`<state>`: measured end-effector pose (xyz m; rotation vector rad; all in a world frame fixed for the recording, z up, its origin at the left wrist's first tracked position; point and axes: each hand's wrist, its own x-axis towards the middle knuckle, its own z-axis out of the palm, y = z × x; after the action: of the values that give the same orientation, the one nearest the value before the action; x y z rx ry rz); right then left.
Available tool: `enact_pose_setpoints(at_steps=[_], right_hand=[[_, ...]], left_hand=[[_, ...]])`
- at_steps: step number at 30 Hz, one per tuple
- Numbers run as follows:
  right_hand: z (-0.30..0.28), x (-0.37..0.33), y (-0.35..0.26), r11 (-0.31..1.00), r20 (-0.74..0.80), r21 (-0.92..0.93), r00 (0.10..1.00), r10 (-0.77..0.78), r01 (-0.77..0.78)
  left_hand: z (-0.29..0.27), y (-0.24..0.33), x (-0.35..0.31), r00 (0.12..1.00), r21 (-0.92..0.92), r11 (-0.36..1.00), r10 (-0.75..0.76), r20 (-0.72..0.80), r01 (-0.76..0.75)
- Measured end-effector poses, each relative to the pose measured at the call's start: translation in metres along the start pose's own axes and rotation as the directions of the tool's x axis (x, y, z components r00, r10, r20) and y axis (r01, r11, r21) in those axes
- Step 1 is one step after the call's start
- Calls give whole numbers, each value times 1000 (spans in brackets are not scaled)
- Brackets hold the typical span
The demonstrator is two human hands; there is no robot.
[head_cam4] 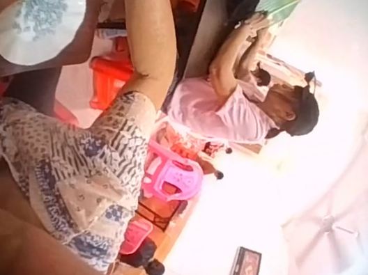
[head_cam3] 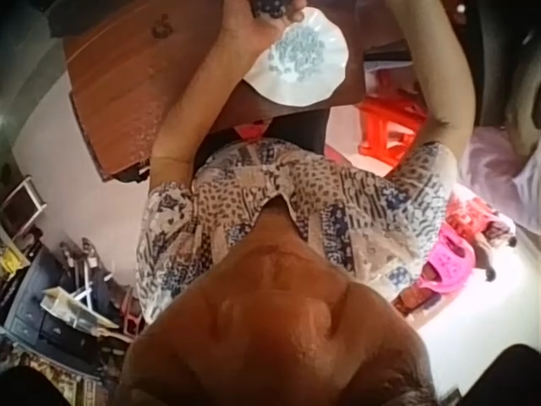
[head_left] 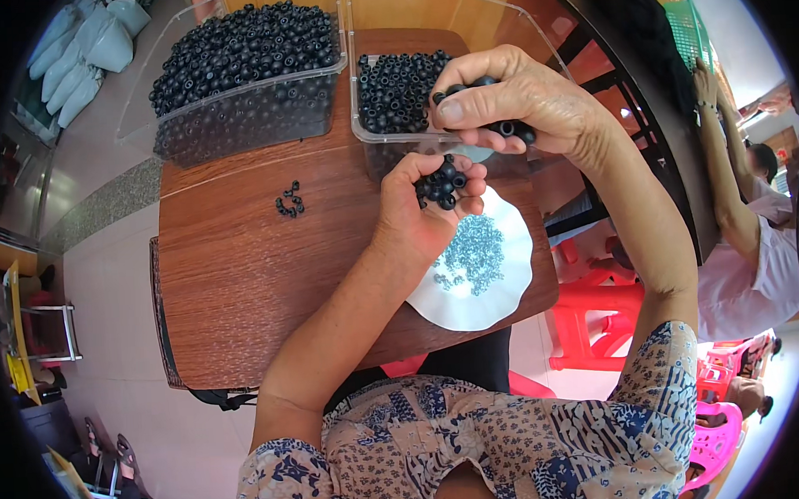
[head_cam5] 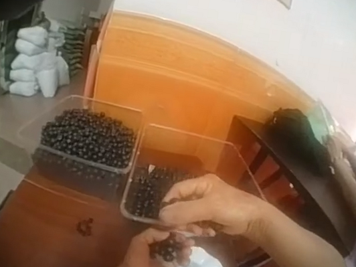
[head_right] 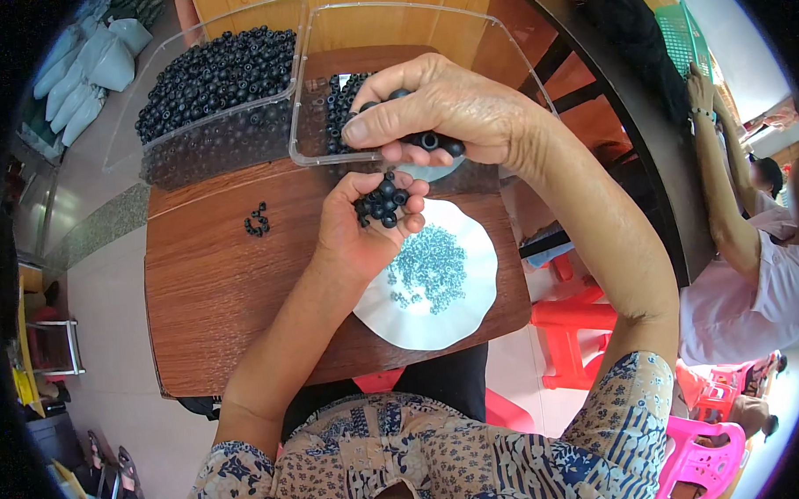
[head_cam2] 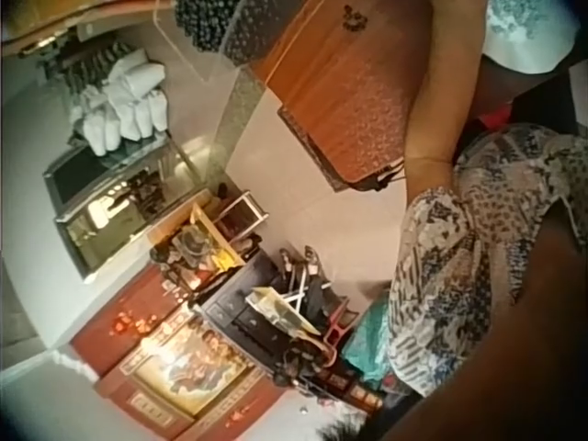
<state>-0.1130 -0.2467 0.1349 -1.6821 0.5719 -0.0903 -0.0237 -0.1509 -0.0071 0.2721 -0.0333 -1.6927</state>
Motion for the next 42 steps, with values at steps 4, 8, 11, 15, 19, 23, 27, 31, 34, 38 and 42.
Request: enact_pose_setpoints(at_steps=[4, 8, 11, 15, 19, 23, 27, 31, 34, 38, 42], right_hand=[[24, -12, -3, 999, -29, 35, 999, 17, -16], [57, -20, 3, 976, -25, 195, 994, 105, -98], [84, -8, 17, 908, -23, 365, 973, 231, -207], [116, 28, 50, 841, -26, 495, 964, 265, -218], [145, 67, 70, 826, -129, 536, 951, 282, -172], [164, 91, 85, 885, -349, 460, 901, 257, -74], [179, 120, 113, 992, -676, -3, 731, -98, 130], [197, 130, 126, 871, -690, -489, 590, -418, 46], [195, 129, 130, 831, -682, -556, 571, -457, 2], [192, 127, 130, 816, -675, -578, 577, -459, -26], [189, 124, 128, 788, -657, -612, 601, -455, -73]], left_hand=[[1, 8, -22, 999, -44, 998, -48, -26, 47], [-12, 18, -53, 990, -23, 998, -59, -125, 57], [-29, 30, -79, 971, 33, 999, 37, -235, -30], [-50, 58, -102, 909, 144, 978, 196, -368, -152], [-61, 78, -112, 761, 391, 854, 496, -418, -342], [-61, 90, -109, 602, 538, 708, 692, -399, -457], [-74, 91, -92, 473, 781, 461, 846, -244, -422], [-84, 76, -80, 263, 985, -162, 949, 173, -63], [-90, 73, -74, 212, 941, -308, 938, 275, 140], [-88, 70, -71, 222, 904, -381, 915, 338, 194], [-91, 70, -70, 185, 838, -487, 872, 452, 246]])
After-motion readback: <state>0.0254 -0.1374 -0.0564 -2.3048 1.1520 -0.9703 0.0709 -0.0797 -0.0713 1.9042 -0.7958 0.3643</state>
